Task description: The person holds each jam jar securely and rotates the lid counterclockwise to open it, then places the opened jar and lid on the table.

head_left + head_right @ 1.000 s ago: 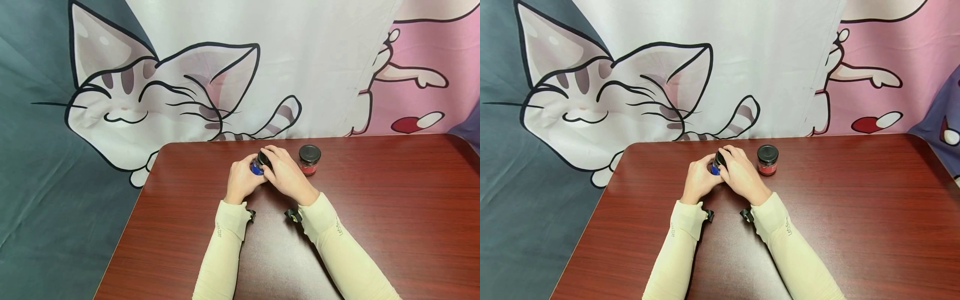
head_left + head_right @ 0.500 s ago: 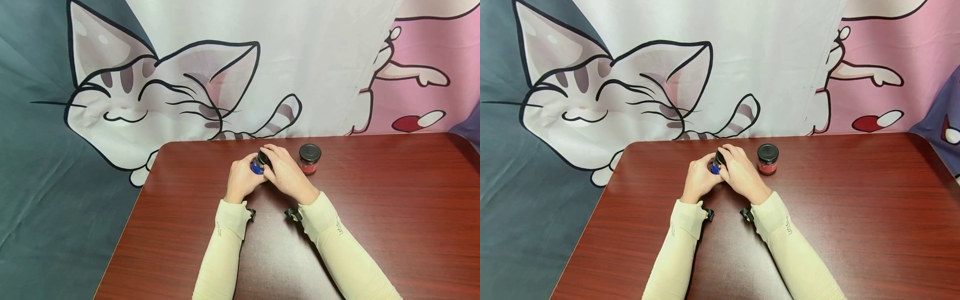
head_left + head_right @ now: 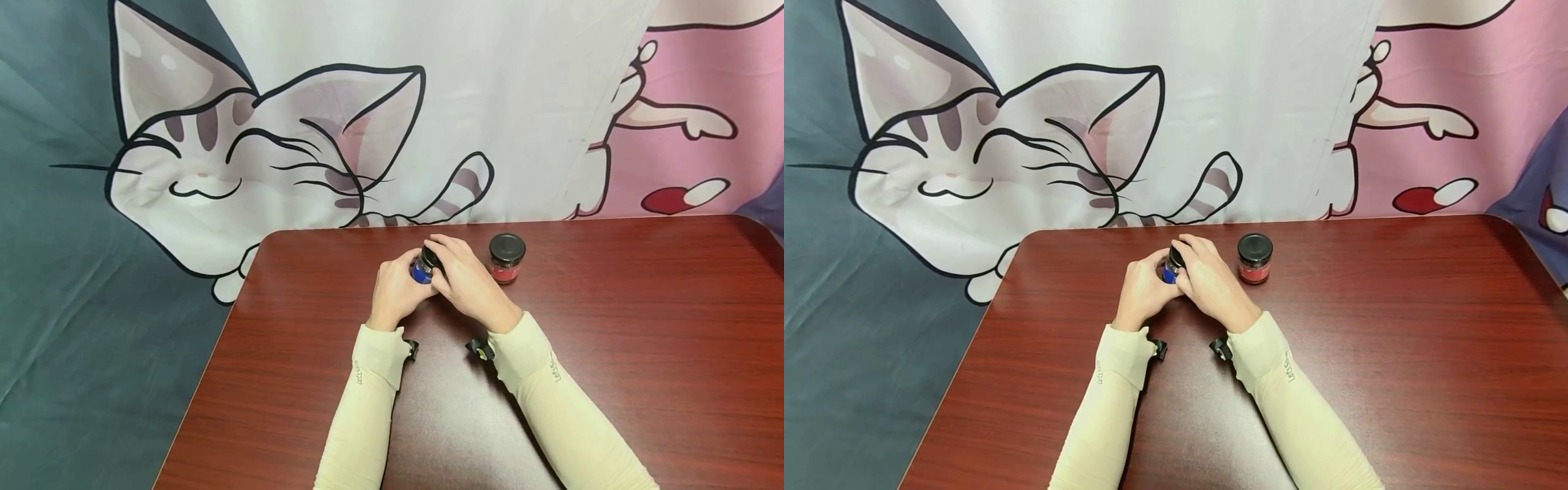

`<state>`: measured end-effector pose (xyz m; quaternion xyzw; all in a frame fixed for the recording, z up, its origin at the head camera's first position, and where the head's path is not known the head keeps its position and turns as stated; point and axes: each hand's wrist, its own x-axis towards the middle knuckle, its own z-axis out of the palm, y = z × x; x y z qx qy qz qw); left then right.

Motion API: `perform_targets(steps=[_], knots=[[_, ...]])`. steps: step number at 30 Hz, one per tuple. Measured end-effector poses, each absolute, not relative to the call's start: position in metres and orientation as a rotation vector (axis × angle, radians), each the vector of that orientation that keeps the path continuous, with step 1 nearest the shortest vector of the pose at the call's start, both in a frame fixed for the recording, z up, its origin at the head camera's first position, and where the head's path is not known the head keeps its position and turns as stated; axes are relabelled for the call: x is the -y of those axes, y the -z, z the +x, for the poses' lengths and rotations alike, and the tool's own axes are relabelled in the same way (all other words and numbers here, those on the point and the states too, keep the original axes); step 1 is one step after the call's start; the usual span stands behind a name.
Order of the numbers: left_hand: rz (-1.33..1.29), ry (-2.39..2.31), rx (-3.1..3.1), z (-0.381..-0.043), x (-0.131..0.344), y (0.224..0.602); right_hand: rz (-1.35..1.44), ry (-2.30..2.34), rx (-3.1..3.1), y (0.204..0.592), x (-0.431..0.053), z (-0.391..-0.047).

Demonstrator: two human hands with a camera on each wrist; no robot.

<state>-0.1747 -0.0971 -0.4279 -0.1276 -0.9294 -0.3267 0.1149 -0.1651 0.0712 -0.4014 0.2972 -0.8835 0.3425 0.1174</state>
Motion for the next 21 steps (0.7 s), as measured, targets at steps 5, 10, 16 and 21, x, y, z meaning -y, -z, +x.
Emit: perform_targets(steps=[5, 10, 16, 21], knots=[[-0.389, 0.952, 2.721, -0.1752, 0.0969, 0.4285, 0.872, -1.009, 2.575, 0.4013, -0.0715, -0.1651], [-0.399, 0.945, 2.709, -0.1766, 0.0972, 0.4297, 0.865, -1.016, 2.568, 0.4009, -0.0716, -0.1655], [-0.4, 0.945, 2.706, -0.1768, 0.0979, 0.4298, 0.861, -1.029, 2.572, 0.401, -0.0722, -0.1667], [-0.392, 0.959, 2.707, -0.176, 0.0986, 0.4294, 0.861, -1.045, 2.572, 0.4004, -0.0719, -0.1663]])
